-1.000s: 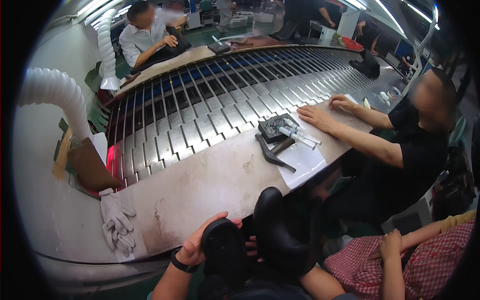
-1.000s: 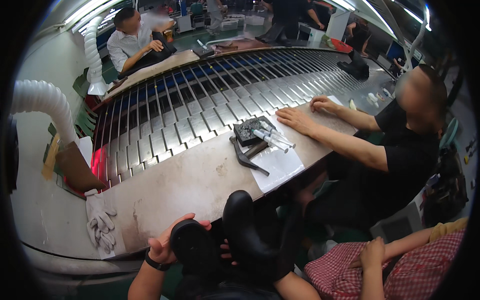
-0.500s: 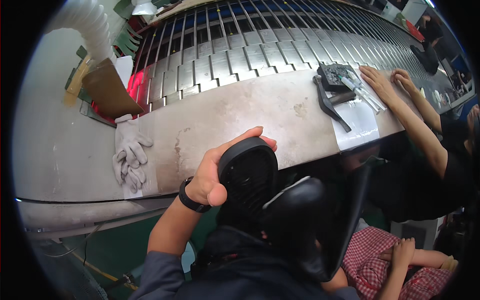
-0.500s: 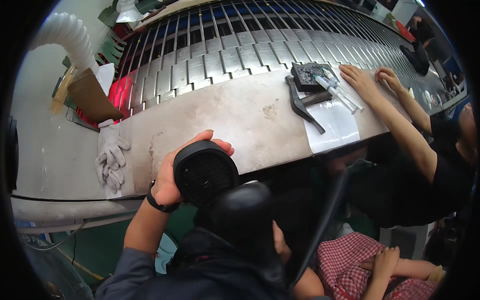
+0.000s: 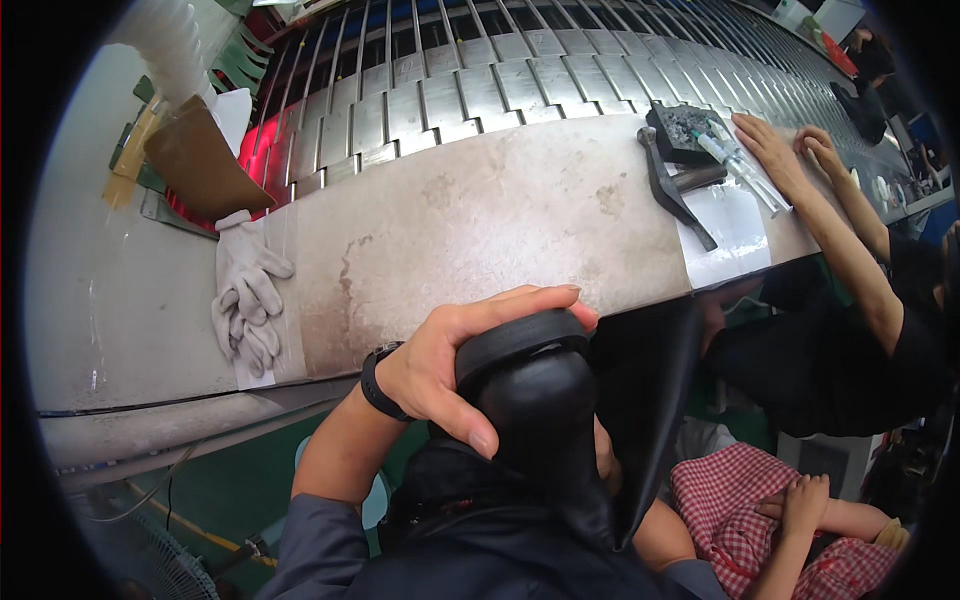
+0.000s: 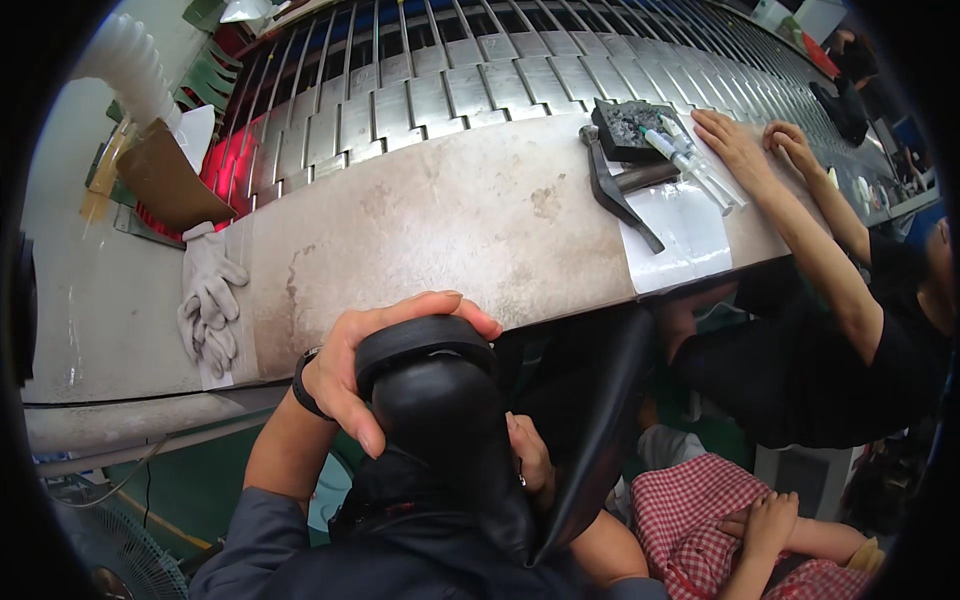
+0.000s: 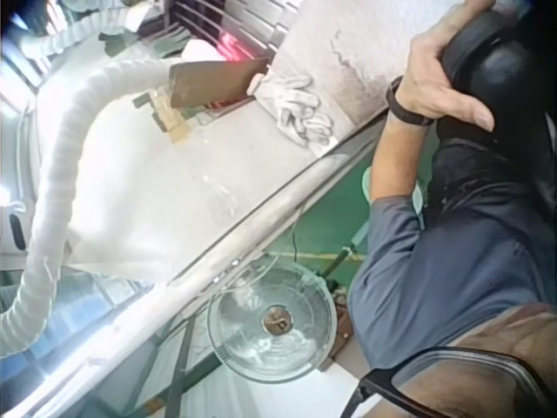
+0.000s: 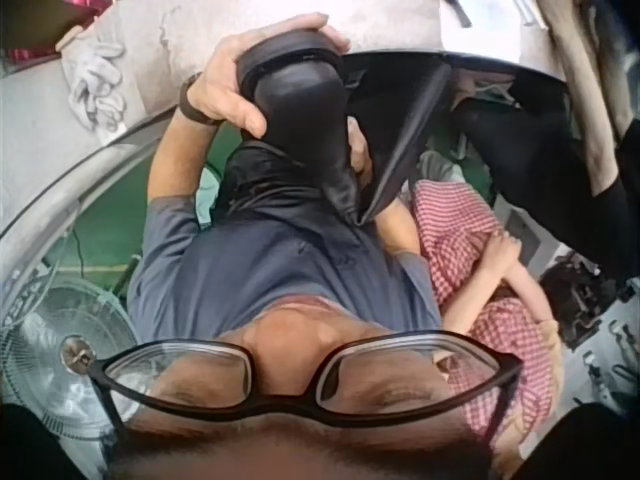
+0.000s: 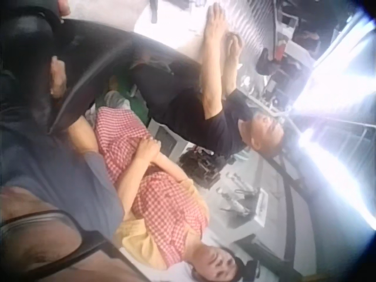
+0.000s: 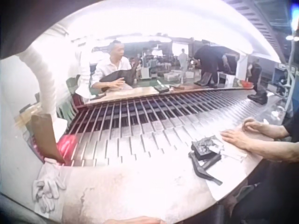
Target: The person attaches a sole onto a boot by hand, presses the edges together, and places the assembled boot onto the conveyor belt. The person then walks to another workstation along the assembly line before returning to their seat.
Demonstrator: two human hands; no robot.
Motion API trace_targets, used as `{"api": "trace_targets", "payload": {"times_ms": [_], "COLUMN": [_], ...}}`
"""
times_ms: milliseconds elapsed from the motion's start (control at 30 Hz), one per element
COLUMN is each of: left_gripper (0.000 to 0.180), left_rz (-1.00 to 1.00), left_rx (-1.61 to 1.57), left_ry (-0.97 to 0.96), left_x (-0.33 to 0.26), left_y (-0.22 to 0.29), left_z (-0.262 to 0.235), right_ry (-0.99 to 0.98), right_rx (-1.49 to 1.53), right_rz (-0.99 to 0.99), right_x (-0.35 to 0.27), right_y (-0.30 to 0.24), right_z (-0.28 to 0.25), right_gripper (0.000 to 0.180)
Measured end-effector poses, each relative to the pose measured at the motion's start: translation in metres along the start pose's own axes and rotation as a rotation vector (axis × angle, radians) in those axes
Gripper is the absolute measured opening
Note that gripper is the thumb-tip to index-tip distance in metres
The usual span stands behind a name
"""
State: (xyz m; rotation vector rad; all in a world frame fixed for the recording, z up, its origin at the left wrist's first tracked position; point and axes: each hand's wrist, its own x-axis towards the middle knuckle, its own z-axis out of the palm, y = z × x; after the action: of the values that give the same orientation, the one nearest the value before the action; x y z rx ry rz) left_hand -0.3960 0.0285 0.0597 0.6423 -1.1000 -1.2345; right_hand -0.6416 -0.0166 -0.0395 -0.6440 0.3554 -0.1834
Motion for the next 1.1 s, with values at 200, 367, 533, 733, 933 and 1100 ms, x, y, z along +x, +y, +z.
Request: {"api": "trace_targets", "payload": {"times_ms": [200,367,533,733,933,1100], "left_gripper": [0.113,0.111,0.112,0.112,0.110,0.109], "left_rz": [0.018,0.028,0.000,-0.017,0.013,0.030], "left_rx": [0.037,0.117,0.112,0.117,0.164,0.181], "left_ry": [-0.031,-0.020,-0.010,0.003,-0.034,-0.052], "left_x": [0.001,-0.001,-0.002,-0.002,-0.001,-0.001], "left_y": [-0.001,-0.003,-0.004,-0.005,-0.007,-0.008], "left_z": [-0.005,-0.010,-0.012,-0.012,-0.015,-0.017], "right_ry": [-0.007,-0.005,0.066,0.015,-0.071,0.069], "right_rx": [0.012,0.019,0.063,0.009,0.020,0.003], "right_rz": [-0.014,-0.033,-0.065,-0.004,0.072,-0.021], "right_x": [0.001,0.002,0.004,0.002,0.003,0.004], "right_y": [-0.007,-0.009,-0.006,-0.002,-0.019,-0.021], "right_z": [0.001,0.003,0.010,-0.006,0.000,0.018], "right_gripper": [0.061,0.062,0.065,0.061,0.066,0.064]}}
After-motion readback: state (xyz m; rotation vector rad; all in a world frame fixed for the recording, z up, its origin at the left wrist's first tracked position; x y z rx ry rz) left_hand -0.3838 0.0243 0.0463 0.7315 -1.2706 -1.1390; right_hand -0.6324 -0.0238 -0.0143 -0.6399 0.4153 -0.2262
